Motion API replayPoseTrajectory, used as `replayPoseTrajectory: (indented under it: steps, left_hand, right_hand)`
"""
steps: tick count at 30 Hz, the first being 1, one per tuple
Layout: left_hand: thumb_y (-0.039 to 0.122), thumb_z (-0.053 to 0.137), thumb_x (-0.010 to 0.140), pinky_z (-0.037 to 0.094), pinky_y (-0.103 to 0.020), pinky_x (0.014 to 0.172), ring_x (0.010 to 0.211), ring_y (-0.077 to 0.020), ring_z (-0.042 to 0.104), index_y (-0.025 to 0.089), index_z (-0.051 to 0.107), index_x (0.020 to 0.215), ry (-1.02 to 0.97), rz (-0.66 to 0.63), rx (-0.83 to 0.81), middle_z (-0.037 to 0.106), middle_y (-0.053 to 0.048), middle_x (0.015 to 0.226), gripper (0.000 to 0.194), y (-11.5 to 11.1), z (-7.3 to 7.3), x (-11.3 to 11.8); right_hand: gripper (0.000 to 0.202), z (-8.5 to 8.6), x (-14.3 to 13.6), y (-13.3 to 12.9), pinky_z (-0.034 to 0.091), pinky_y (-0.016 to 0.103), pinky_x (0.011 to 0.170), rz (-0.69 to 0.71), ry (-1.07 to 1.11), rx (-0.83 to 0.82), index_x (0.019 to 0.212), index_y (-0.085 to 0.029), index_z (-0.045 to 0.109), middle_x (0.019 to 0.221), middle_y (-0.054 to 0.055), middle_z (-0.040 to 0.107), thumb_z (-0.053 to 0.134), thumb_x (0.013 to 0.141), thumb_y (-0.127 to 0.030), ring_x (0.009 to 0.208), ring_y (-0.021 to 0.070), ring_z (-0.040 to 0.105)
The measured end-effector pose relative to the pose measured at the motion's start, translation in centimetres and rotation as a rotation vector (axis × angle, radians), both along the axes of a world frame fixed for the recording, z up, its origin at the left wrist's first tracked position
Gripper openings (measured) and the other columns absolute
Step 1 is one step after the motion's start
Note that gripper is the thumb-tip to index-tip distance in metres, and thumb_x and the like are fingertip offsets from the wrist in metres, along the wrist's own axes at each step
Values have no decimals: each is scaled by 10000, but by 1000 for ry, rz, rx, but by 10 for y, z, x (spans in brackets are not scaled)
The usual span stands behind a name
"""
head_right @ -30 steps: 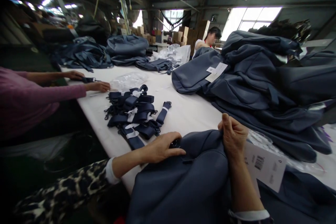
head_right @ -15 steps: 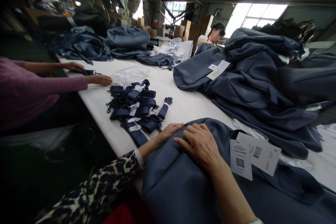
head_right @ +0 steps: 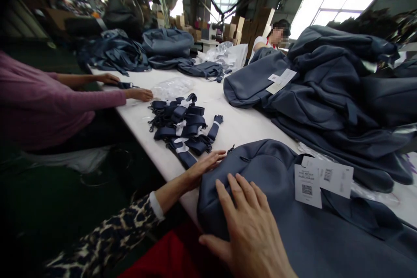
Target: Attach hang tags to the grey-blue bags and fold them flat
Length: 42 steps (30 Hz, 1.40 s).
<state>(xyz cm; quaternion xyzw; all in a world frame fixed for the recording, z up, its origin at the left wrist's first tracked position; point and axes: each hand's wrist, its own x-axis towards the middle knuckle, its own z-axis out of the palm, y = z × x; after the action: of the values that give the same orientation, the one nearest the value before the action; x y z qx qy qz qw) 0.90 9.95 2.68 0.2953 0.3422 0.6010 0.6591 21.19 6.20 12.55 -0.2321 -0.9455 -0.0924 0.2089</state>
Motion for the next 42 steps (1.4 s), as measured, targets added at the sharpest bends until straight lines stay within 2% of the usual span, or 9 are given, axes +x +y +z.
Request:
replayPoseTrajectory:
  steps: [4,7,10,14,19,26,30,37,42]
  left_hand:
    - [564,689,832,433,-359,1029,1129,-256,631,132,673,1148,-256,-166,-134,710,-118,1143,535,-57,-13,-1]
    - [514,752,794,442,-350,1017,1088,-259,659,117,694,1083,-269,-184,-148,736,-119,1066,495,-74,-15,4]
    - [411,825,747,458,-329,981,1041,-241,679,137,687,1119,-239,-181,-98,736,-109,1076,482,-77,-10,10]
    - [391,912,617,446,-320,985,1043,-238,670,132,694,1138,-211,-205,-47,721,-124,1126,621,-74,-2,16]
    - [286,949,505,489,-314,826,797,-194,687,93,755,937,-140,-248,-214,752,-110,916,511,-68,-4,19]
    - [146,909,407,492,-281,779,706,-166,653,98,743,770,-214,-45,-130,747,-62,803,402,-66,-3,41]
    - [201,841,531,500,-308,729,665,-188,650,115,707,739,-219,42,-145,726,-63,715,262,-63,-12,43]
    - [145,758,584,416,-215,586,550,-95,554,155,627,752,-148,220,-169,625,38,612,213,-58,-37,27]
    - [144,727,582,387,-217,549,536,-93,532,149,597,734,-75,246,-213,605,26,621,200,-52,-36,26]
  right_hand:
    - [463,-15,-12,-25,447,571,956,-107,0,101,1287,-140,585,1321,218,609,469,900,-365,1201,390,567]
    - [384,-11,-10,-26,441,533,993,-98,2,110,1223,-162,598,1196,165,693,433,877,-184,1104,325,641]
    - [385,2,3,-23,453,480,1000,-67,9,160,1230,-155,573,1145,131,718,383,898,-108,1046,267,679]
    - [343,14,20,-22,438,448,1022,-34,16,205,1260,-158,550,1153,103,722,376,965,-145,1065,244,681]
    - [361,9,33,-29,371,418,1094,7,2,218,1308,-174,539,1205,73,709,390,980,-153,1138,231,653]
    - [484,-10,47,-50,209,434,1208,52,-44,193,1434,-126,447,1345,105,622,382,955,-154,1288,246,548]
    - [525,-32,36,-56,301,484,1175,43,-8,194,1471,-123,404,1329,123,630,378,948,-165,1267,263,566]
    - [569,-100,24,-58,472,497,1068,42,-19,154,1495,-125,381,1424,128,544,361,928,-81,1362,284,457]
    - [580,-107,24,-61,491,497,1048,-29,-41,109,1505,-126,374,1529,191,388,418,928,-93,1419,340,345]
